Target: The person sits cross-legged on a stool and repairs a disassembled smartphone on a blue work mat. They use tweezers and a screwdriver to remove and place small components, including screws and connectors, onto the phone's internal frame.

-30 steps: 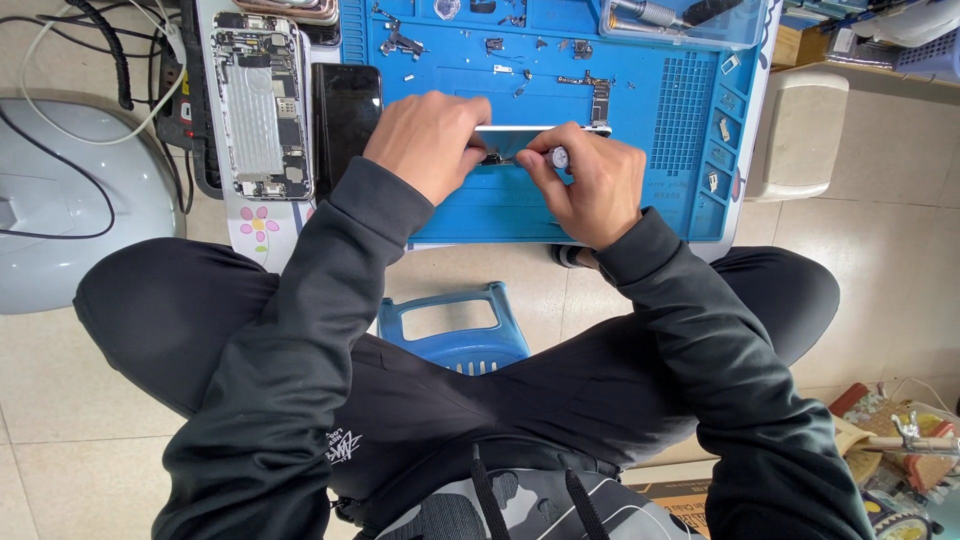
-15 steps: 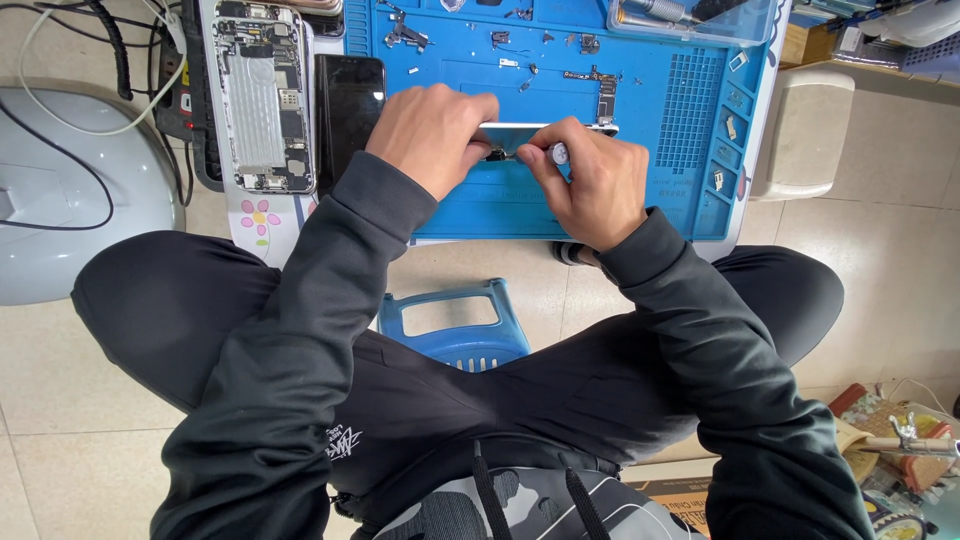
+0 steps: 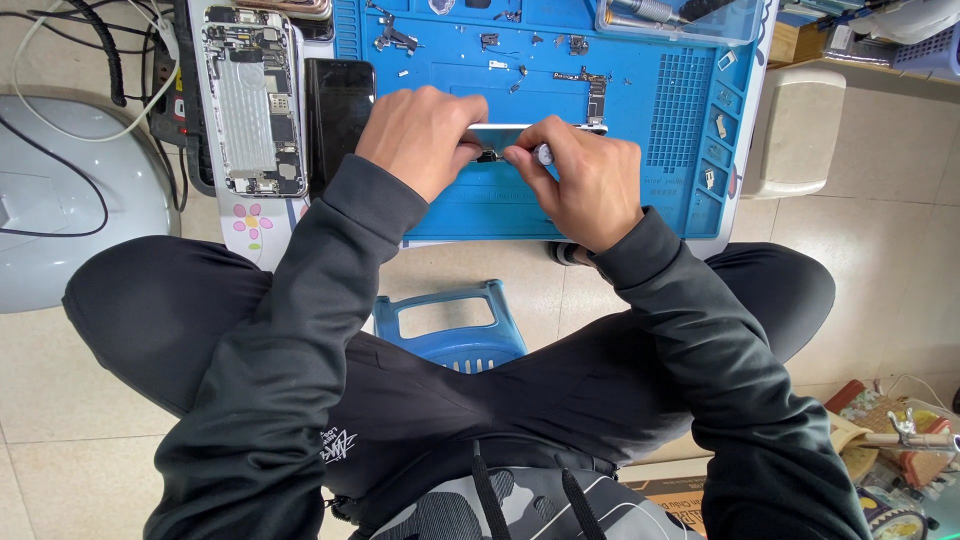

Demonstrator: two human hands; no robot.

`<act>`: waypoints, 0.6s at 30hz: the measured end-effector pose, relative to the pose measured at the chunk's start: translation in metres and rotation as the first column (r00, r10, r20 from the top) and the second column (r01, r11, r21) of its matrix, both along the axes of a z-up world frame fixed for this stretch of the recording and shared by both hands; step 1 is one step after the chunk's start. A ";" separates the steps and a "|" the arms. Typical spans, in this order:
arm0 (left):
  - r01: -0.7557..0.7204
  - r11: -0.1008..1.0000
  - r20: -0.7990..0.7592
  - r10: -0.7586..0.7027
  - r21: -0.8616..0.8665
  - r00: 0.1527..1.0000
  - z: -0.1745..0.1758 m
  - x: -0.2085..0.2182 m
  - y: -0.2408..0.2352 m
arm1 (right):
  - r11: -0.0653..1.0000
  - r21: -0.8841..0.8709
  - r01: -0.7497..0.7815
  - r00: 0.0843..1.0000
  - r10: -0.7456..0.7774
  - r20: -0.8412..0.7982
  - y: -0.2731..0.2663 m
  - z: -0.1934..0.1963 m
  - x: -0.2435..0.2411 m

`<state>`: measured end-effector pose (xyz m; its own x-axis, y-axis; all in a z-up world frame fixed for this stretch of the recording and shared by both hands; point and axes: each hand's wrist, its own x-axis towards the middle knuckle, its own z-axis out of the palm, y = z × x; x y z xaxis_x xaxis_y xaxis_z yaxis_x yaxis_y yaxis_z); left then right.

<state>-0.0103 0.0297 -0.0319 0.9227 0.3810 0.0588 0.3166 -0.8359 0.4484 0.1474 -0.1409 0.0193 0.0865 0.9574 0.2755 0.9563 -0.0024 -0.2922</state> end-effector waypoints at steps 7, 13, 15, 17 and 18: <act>0.018 1.000 -0.008 -0.019 -0.017 1.000 0.002 -0.001 -0.003 | 1.000 0.005 0.030 0.999 -0.030 0.033 0.002 0.000 -0.010; 0.006 1.000 -0.012 -0.007 -0.022 1.000 0.001 -0.003 -0.004 | 0.998 0.035 0.044 0.996 -0.047 0.077 0.006 -0.003 -0.017; 0.026 0.999 0.006 -0.026 -0.036 1.000 0.004 -0.005 -0.003 | 0.997 0.056 0.046 0.992 -0.052 0.119 0.008 -0.006 -0.023; 0.043 0.998 0.024 -0.042 -0.046 0.999 0.005 -0.005 -0.004 | 0.996 0.071 0.047 0.988 -0.057 0.146 0.008 -0.009 -0.024; 0.061 0.996 0.043 -0.059 -0.060 0.997 0.006 -0.005 -0.004 | 0.996 0.080 0.050 0.983 -0.063 0.173 0.008 -0.011 -0.024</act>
